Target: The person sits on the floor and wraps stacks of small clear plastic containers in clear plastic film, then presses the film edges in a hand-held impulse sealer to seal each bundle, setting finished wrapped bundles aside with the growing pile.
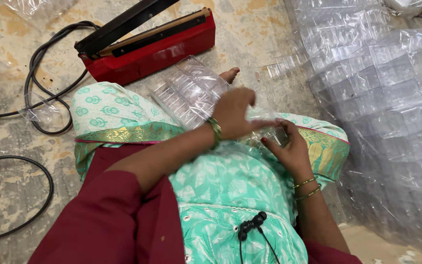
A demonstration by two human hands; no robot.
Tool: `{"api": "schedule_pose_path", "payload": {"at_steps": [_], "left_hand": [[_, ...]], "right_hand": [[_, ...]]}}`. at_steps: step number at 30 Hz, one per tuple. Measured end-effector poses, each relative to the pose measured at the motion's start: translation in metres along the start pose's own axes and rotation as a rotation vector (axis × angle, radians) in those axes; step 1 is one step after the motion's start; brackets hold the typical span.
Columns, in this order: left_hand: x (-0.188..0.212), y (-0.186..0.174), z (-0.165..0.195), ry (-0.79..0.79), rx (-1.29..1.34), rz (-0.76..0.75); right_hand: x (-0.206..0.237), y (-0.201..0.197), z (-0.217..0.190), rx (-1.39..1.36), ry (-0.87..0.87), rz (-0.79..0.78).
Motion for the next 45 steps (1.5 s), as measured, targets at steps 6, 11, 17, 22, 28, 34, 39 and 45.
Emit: {"api": "schedule_pose_path", "payload": {"at_steps": [6, 11, 17, 22, 28, 34, 39, 45], "left_hand": [[0.022, 0.043, 0.04, 0.04, -0.135, -0.205], [0.044, 0.052, 0.029, 0.02, -0.121, -0.249], [0.063, 0.057, 0.01, -0.088, -0.122, -0.402], [0.053, 0.067, 0.009, 0.02, -0.16, -0.283], [0.049, 0.074, 0.008, 0.079, -0.122, -0.243], [0.034, 0.068, 0.021, 0.058, -0.103, -0.174], [0.005, 0.085, 0.0, -0.066, -0.427, -0.173], [0.006, 0.125, -0.027, -0.116, -0.495, -0.36]], "right_hand": [[0.0, 0.03, 0.035, -0.623, 0.062, -0.143], [0.008, 0.031, 0.04, -0.323, 0.07, -0.142], [0.008, 0.011, 0.017, 0.2, 0.057, -0.028], [0.004, 0.012, 0.022, 0.12, 0.131, 0.002], [-0.006, 0.026, 0.05, -0.143, 0.124, -0.041], [-0.031, 0.06, 0.071, -0.272, 0.144, -0.119], [-0.041, 0.074, 0.082, -0.363, 0.187, -0.197], [-0.042, 0.066, 0.072, -0.042, 0.163, 0.012]]}}
Point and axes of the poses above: each hand's wrist, its own x-axis away from the middle knuckle, its own y-axis out of the palm, z = x × y, the point moved 7 cm from there along -x, towards the middle knuckle, and after that the axes turned 15 degrees about x, right-handed, at the moved point
